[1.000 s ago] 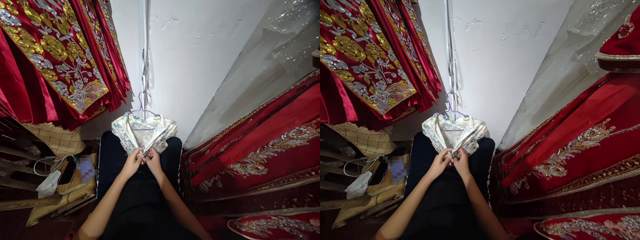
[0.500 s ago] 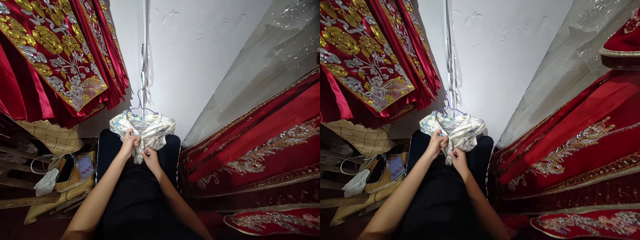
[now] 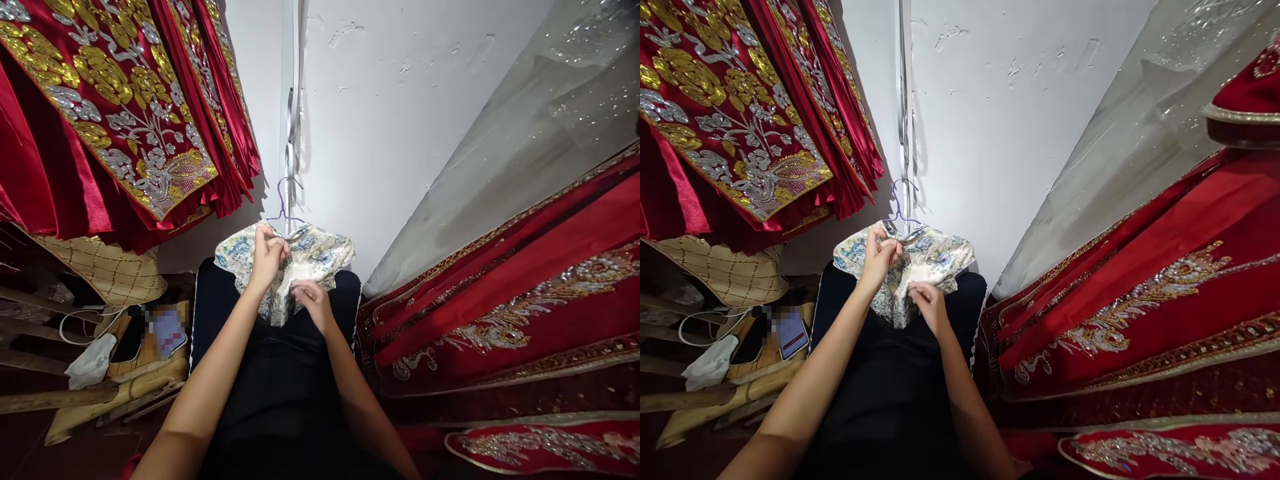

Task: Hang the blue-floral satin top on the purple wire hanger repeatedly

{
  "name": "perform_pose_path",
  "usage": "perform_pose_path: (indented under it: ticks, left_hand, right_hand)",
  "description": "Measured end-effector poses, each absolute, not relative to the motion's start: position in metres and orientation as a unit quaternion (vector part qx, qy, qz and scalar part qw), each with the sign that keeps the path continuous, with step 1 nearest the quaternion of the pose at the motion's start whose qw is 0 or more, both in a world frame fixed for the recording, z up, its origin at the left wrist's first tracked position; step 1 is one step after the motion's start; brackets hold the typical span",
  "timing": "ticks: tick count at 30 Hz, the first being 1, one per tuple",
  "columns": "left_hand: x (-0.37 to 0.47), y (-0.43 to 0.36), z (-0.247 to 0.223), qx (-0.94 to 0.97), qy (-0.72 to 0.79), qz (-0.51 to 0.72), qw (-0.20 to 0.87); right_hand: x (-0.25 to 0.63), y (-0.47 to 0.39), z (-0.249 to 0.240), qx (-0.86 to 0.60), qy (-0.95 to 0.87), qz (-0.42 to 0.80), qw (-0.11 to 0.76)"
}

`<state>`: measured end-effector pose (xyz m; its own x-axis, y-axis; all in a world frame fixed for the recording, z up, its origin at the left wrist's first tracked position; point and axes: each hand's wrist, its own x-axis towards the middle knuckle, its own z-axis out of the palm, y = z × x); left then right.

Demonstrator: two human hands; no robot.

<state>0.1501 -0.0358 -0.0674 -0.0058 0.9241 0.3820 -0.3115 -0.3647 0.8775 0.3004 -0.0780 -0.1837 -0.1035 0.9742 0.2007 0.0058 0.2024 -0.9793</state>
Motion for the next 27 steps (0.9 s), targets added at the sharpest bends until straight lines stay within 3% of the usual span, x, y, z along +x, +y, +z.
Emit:
perform_pose_path:
  ticks: [7,13,21,23,27]
  left_hand:
    - [0.149,-0.052,-0.066,0.589,0.285,0.627,0.424]
    - [0.146,-0.044,-0.083,0.543,0.3,0.642,0.451]
    - [0.136,-0.057,-0.164,0.522,0.424,0.554,0.492]
    - [0.131,-0.062,-0.165,0.539,0.467,0.559,0.422]
    - [0.125,-0.047,-0.126,0.553,0.554,0.602,0.155]
  right_hand:
    - [0.284,-0.034,-0.083,-0.348,-0.634,0.368,0.584]
    - [0.265,-0.029,-0.082,-0.363,-0.642,0.316,0.596]
    - [0.282,-0.038,-0.056,-0.33,-0.492,0.397,0.701]
    - [0.302,-0.046,-0.051,-0.277,-0.441,0.446,0.727]
    - [0.347,-0.06,-0.053,-0.16,-0.342,0.501,0.779]
